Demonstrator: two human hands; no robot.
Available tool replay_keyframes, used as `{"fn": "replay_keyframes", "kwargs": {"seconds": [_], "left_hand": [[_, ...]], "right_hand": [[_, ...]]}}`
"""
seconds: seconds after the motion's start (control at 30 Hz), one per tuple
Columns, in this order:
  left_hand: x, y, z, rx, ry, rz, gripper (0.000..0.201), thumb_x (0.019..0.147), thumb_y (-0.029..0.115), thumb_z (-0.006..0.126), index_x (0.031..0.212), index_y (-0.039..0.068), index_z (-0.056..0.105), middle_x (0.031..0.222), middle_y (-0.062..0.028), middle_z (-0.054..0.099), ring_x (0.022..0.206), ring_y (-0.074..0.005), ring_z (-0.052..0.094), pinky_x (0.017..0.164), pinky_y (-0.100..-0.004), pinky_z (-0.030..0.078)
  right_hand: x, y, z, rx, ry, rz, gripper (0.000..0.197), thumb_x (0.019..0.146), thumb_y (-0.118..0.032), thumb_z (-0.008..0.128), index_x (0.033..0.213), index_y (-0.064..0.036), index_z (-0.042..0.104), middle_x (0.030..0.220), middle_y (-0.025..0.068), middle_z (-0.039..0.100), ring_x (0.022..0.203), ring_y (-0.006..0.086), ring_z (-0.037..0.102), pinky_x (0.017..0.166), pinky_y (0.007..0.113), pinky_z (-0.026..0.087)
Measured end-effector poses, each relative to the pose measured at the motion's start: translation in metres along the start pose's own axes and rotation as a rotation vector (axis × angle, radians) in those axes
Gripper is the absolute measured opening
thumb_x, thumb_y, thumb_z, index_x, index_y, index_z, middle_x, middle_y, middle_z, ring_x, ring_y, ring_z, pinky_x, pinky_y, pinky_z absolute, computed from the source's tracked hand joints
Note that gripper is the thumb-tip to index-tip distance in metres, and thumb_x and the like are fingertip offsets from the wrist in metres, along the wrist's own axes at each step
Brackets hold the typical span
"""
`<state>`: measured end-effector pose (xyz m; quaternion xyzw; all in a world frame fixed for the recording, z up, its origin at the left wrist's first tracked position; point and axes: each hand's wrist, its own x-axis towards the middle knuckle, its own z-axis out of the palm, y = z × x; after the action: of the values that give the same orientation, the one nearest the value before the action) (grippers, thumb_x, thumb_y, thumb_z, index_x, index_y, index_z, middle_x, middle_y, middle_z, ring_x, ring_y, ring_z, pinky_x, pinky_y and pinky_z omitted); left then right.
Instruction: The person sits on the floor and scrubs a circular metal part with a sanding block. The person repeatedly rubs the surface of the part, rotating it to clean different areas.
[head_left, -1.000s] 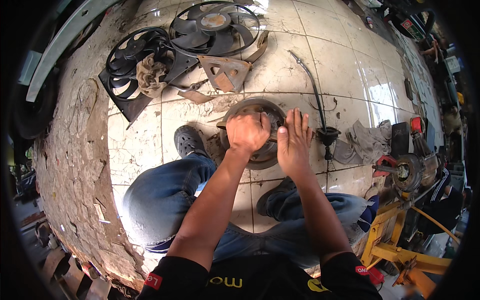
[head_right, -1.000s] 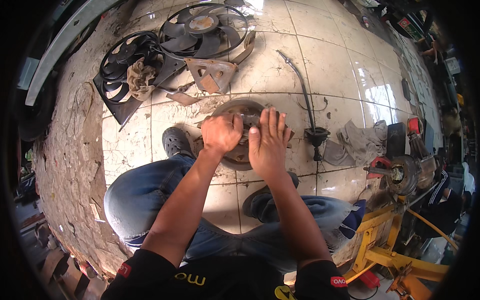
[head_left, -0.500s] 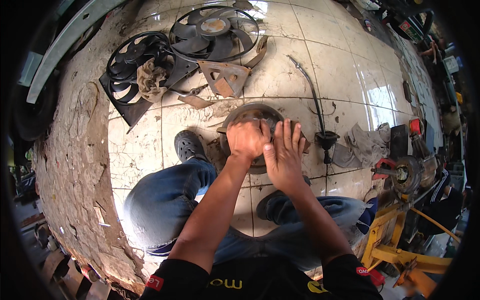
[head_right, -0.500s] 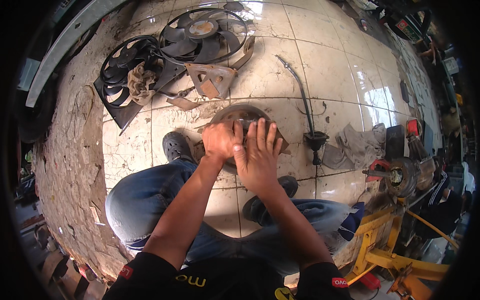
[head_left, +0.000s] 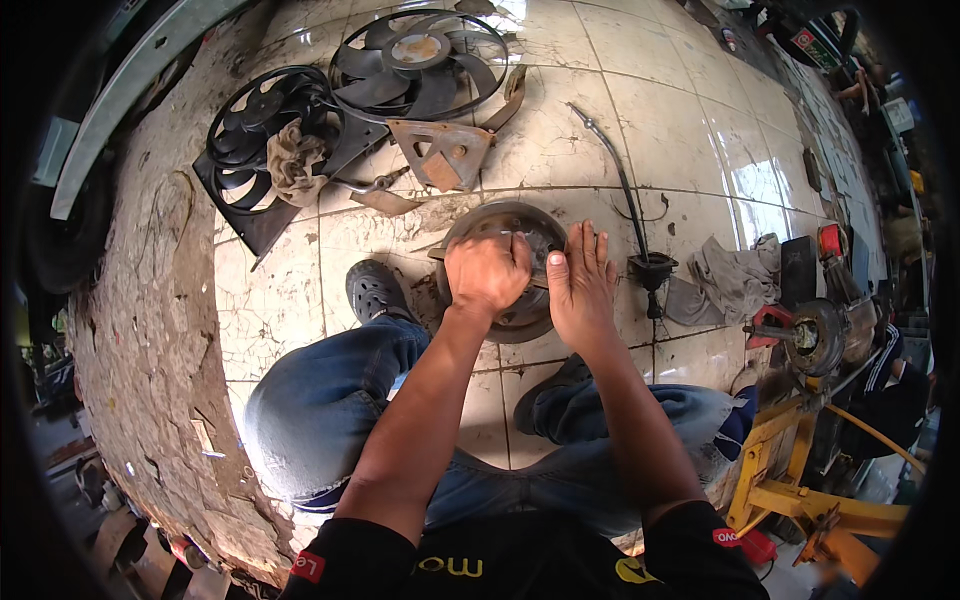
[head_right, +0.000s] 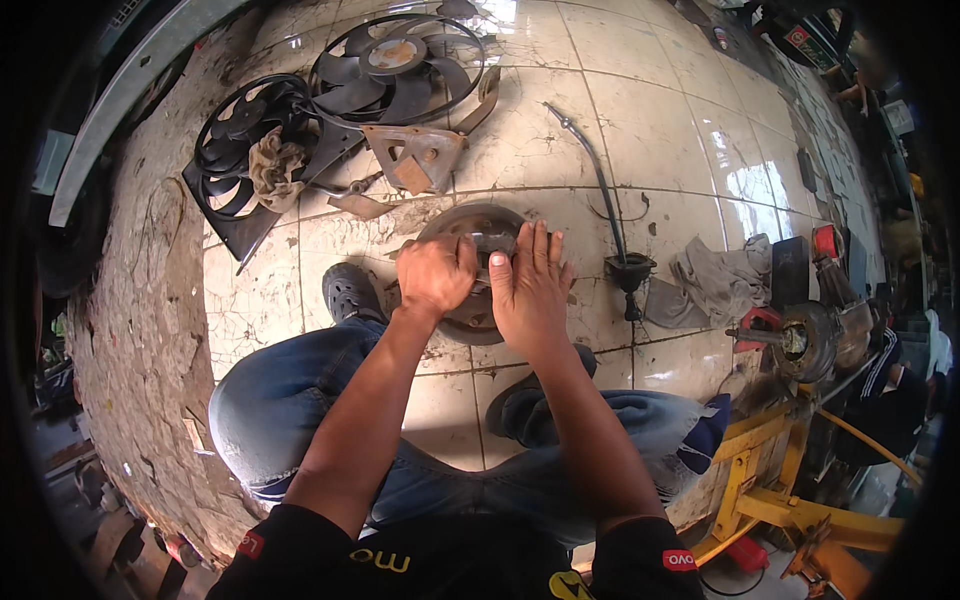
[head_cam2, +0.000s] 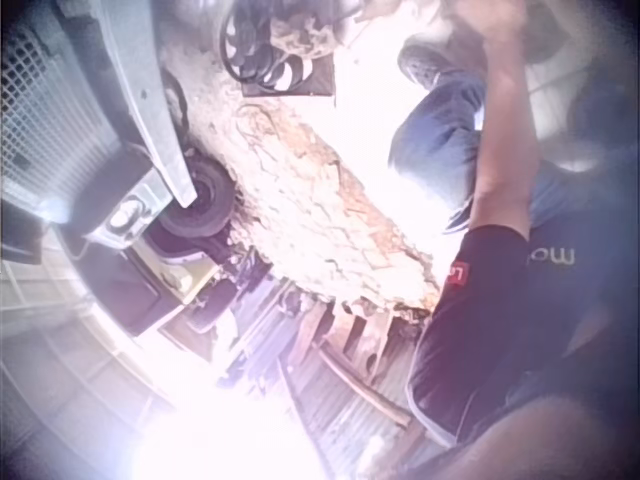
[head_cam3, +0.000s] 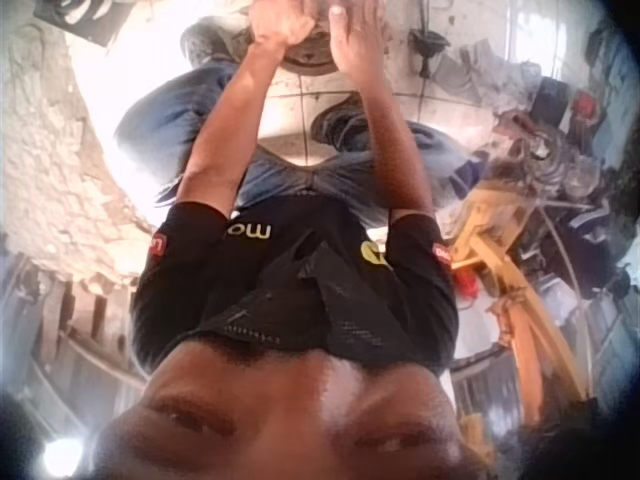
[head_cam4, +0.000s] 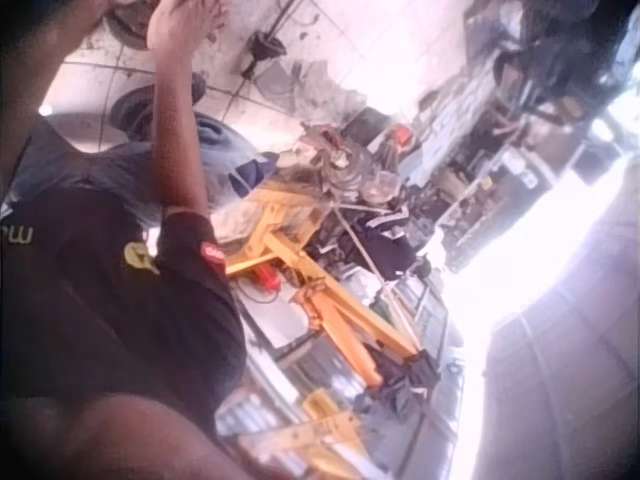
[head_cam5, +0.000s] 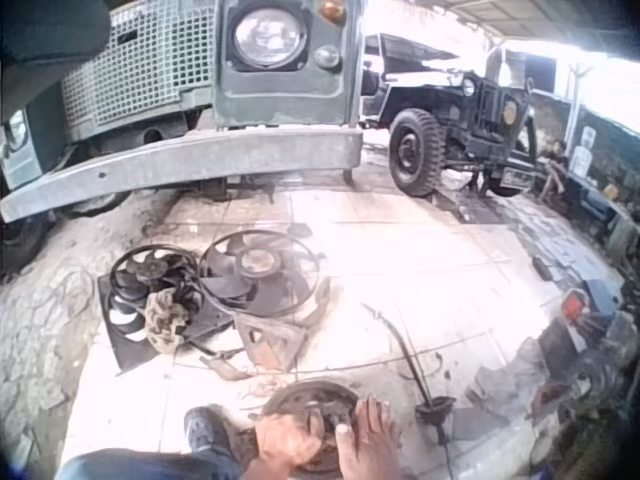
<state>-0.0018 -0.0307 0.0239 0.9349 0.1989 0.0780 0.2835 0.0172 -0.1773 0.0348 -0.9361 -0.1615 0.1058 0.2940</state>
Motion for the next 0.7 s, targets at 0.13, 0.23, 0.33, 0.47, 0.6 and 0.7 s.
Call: {"fn": "replay_keyframes", "kwargs": {"seconds": [0.13, 0.23, 0.33, 0.47, 0.6, 0.7], "left_hand": [[-0.001, 0.000, 0.004, 0.026, 0.001, -0.029, 0.043, 0.093, 0.032, 0.047, 0.072, 0.006, 0.073, 0.079, -0.0178, 0.072, 0.077, -0.0367, 0.070, 0.086, -0.0452, 0.051], [0.001, 0.002, -0.001, 0.025, -0.039, -0.030, 0.043, 0.093, 0.032, 0.047, 0.072, 0.006, 0.073, 0.079, -0.0176, 0.072, 0.077, -0.0368, 0.070, 0.087, -0.0449, 0.050], [0.001, 0.001, 0.000, 0.012, -0.017, -0.011, 0.044, 0.093, 0.033, 0.047, 0.073, 0.005, 0.073, 0.078, -0.0180, 0.072, 0.077, -0.0369, 0.070, 0.086, -0.0449, 0.051], [0.000, 0.001, 0.002, 0.037, -0.010, -0.017, 0.043, 0.093, 0.032, 0.048, 0.072, 0.004, 0.073, 0.078, -0.0187, 0.071, 0.077, -0.0369, 0.070, 0.085, -0.0459, 0.051], [0.001, 0.003, -0.001, 0.022, -0.033, -0.021, 0.042, 0.094, 0.033, 0.049, 0.074, 0.005, 0.073, 0.078, -0.0200, 0.071, 0.077, -0.0383, 0.070, 0.083, -0.0469, 0.052], [0.001, -0.003, 0.002, 0.014, 0.006, 0.029, 0.042, 0.095, 0.035, 0.049, 0.078, 0.005, 0.072, 0.079, -0.0224, 0.071, 0.076, -0.0416, 0.069, 0.079, -0.0495, 0.054]], "right_hand": [[-0.023, -0.007, 0.009, -0.169, 0.035, -0.130, 0.077, 0.105, -0.054, 0.029, 0.153, 0.0052, 0.028, 0.161, 0.0259, 0.024, 0.151, 0.0471, 0.012, 0.117, 0.066, 0.011], [-0.024, -0.006, 0.010, -0.166, 0.094, -0.236, 0.076, 0.105, -0.053, 0.028, 0.153, 0.0052, 0.029, 0.161, 0.0262, 0.024, 0.151, 0.0475, 0.012, 0.117, 0.066, 0.011], [-0.005, -0.003, 0.001, -0.044, 0.018, -0.053, 0.076, 0.105, -0.053, 0.028, 0.153, 0.0053, 0.029, 0.161, 0.0261, 0.023, 0.151, 0.0474, 0.011, 0.117, 0.065, 0.009], [-0.024, -0.009, 0.010, -0.129, 0.050, -0.130, 0.076, 0.105, -0.054, 0.029, 0.153, 0.0053, 0.029, 0.162, 0.0253, 0.022, 0.152, 0.0457, 0.009, 0.117, 0.065, 0.009], [-0.018, -0.004, 0.008, -0.080, 0.075, -0.126, 0.077, 0.104, -0.055, 0.030, 0.152, 0.0050, 0.031, 0.161, 0.0255, 0.025, 0.151, 0.0462, 0.013, 0.117, 0.066, 0.012], [0.000, 0.003, 0.003, -0.024, 0.042, -0.008, 0.078, 0.104, -0.057, 0.029, 0.152, 0.0047, 0.031, 0.159, 0.0258, 0.028, 0.150, 0.0473, 0.017, 0.116, 0.067, 0.013]]}}
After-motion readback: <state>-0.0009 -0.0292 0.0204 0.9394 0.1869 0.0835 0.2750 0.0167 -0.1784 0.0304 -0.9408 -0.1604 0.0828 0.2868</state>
